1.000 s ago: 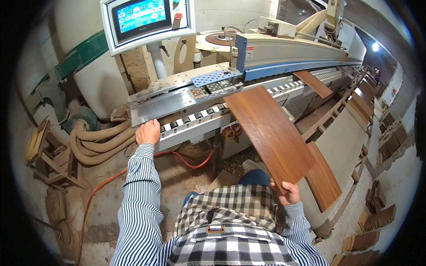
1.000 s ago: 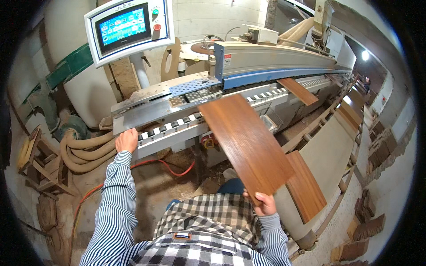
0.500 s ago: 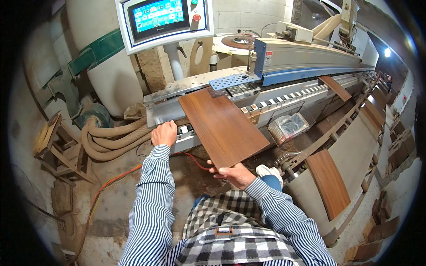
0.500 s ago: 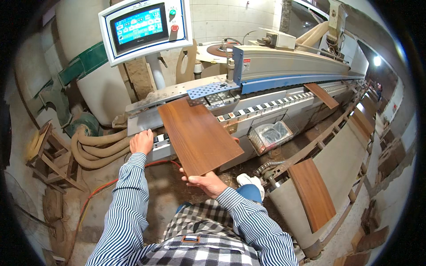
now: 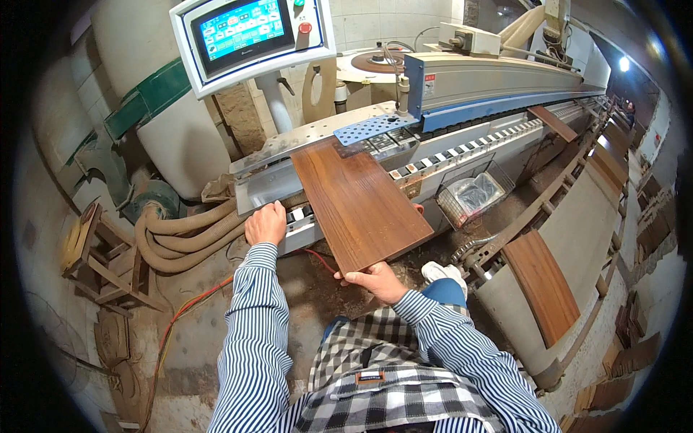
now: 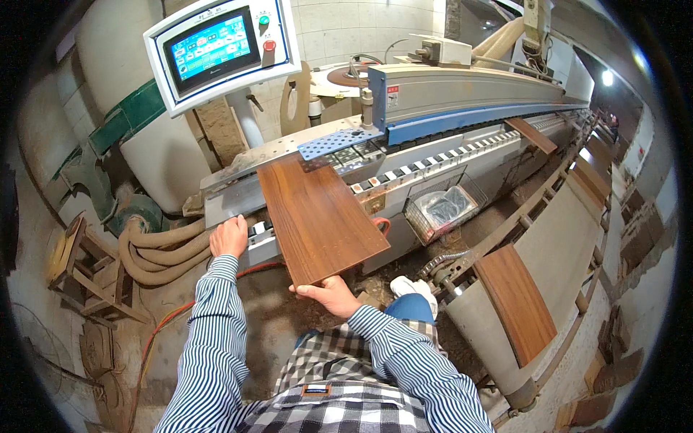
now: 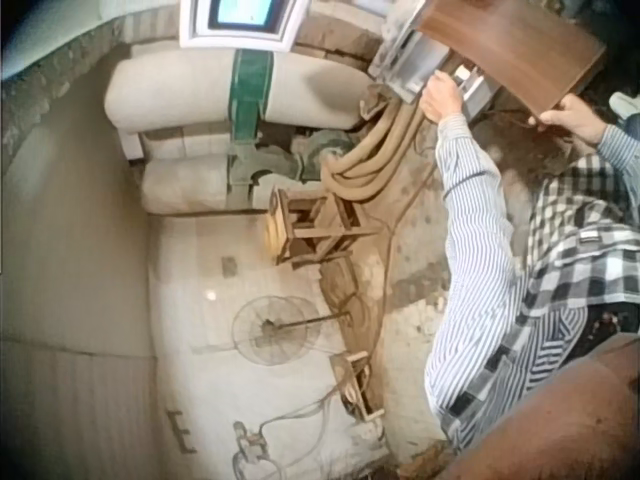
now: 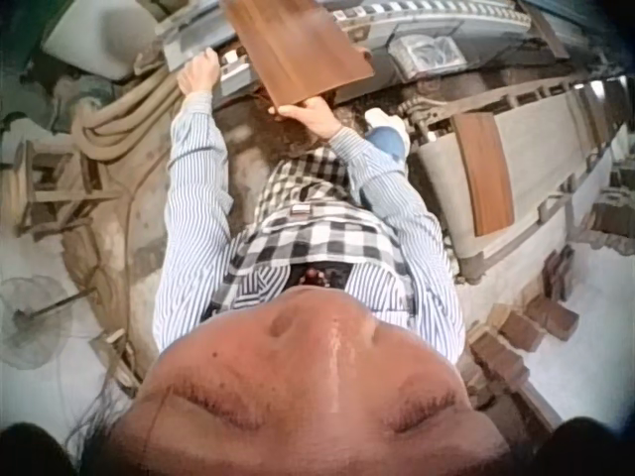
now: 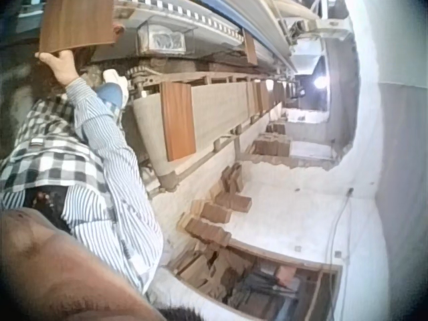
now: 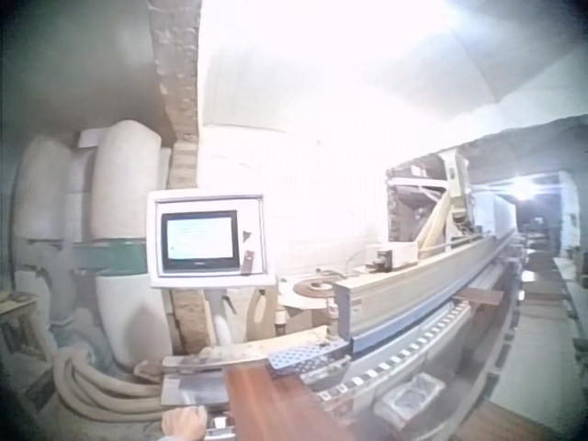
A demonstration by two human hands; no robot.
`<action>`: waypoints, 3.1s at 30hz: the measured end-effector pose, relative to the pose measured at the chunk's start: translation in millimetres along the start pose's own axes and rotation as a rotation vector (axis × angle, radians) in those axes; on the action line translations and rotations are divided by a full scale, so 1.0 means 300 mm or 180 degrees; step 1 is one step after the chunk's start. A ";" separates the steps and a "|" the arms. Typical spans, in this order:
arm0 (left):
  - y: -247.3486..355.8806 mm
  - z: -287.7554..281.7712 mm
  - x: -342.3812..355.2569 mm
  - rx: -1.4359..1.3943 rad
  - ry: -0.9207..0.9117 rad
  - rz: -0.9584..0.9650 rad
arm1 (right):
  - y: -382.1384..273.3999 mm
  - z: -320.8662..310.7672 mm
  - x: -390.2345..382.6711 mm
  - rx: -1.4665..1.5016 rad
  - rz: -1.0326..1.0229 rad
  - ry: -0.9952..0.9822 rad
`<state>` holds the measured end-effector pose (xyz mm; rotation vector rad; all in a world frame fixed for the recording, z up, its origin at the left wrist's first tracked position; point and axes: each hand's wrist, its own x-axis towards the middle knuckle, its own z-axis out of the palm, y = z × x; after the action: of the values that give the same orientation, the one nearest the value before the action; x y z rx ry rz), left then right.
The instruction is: The person repeatedly feeds rectangular wooden planks into a CNC woodworking machine, guides them through the processing area, and removes them. The person handles each plank individually, flipping and repositioning them as needed during the operation.
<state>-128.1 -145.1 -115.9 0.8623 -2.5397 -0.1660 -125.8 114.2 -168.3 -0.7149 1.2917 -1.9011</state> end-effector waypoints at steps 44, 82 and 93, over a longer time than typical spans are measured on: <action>-0.023 0.065 0.028 0.0234 -0.0193 0.0329 | 0.197 -0.611 -1.414 -0.0690 -0.0589 0.6472; -0.002 -0.010 -0.003 0.0019 0.0005 0.0015 | -0.056 -0.338 -0.978 0.1114 -0.1137 0.2910; -0.008 -0.001 0.000 -0.0051 0.0012 -0.0009 | -0.066 -0.161 -0.302 0.1383 -0.0431 0.1440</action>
<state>-126.6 -146.9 -116.3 0.8592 -2.5303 -0.1852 -114.6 218.1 -170.8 -0.1529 1.0384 -2.4416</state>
